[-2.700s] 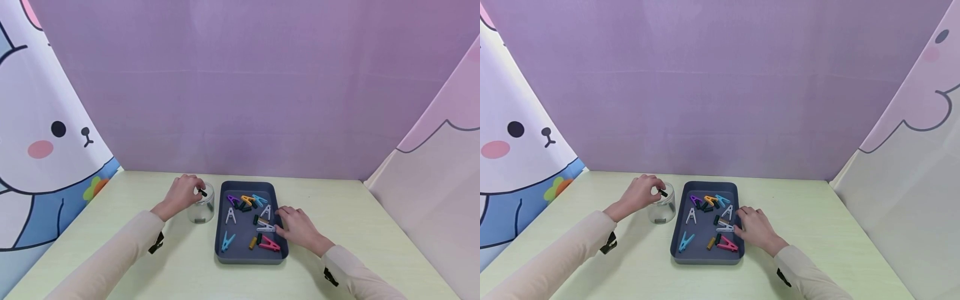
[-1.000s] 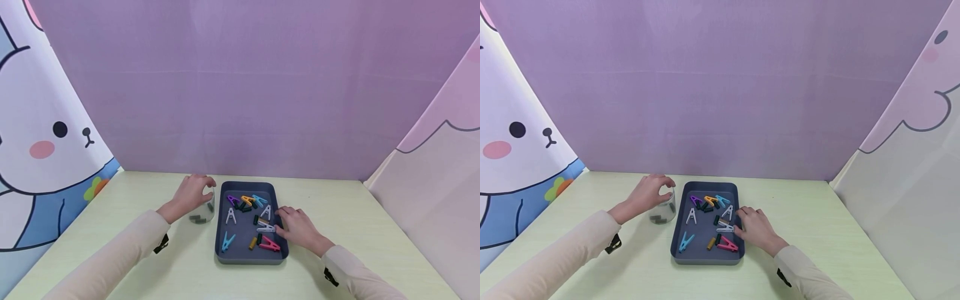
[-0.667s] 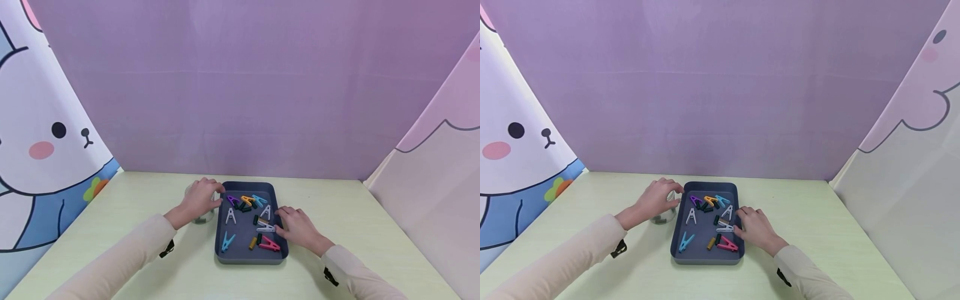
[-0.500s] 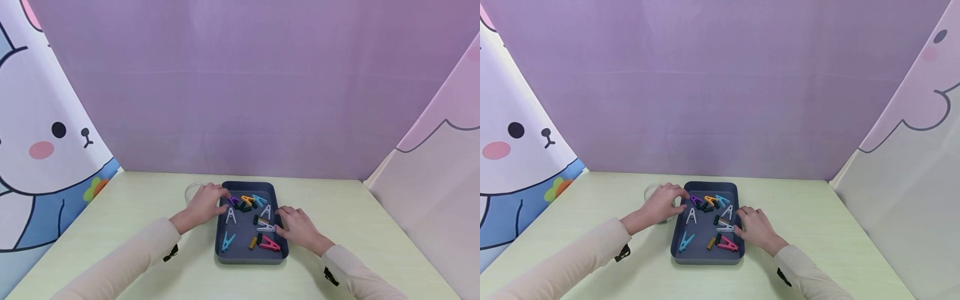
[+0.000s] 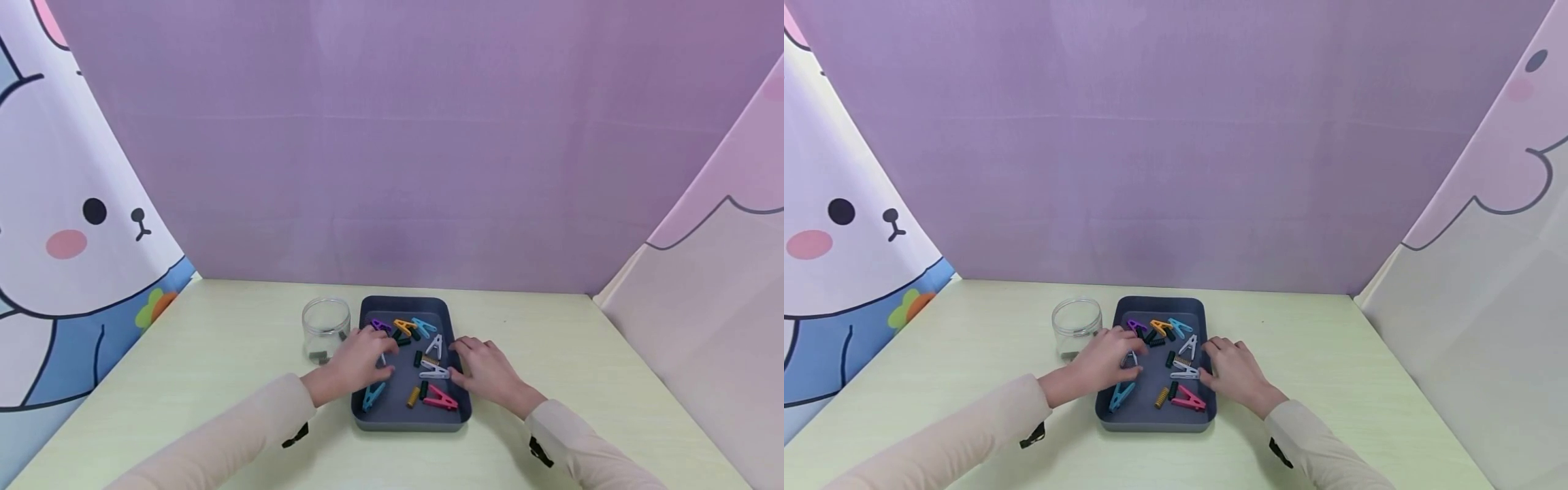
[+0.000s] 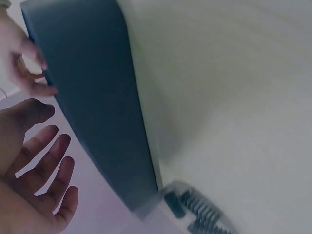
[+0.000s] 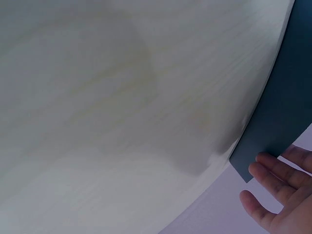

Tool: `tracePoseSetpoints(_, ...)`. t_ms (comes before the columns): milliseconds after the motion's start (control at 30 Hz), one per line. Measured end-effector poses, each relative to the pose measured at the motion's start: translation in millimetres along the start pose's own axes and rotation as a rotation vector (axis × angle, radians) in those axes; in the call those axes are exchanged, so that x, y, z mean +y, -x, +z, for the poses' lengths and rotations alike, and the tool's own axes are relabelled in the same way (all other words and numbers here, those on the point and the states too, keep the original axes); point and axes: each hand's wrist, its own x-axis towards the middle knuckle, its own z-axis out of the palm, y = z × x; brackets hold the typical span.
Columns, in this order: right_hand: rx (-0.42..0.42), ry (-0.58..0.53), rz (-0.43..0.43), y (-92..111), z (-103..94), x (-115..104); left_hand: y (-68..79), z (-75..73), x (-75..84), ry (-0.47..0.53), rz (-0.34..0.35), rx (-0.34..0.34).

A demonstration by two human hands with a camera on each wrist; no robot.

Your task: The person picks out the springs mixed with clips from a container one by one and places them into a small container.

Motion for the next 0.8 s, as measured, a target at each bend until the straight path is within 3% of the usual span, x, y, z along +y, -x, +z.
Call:
tracePoseSetpoints(367,0.013,0.006,-0.003,0.6,0.6,0.0,1.8,15.9,18.8,-0.017,0.068,-0.051)
tracePoseSetpoints(800,0.026,0.006,-0.013,0.5,1.4,0.3,-0.4,31.8,29.6,-0.016,0.108,-0.088)
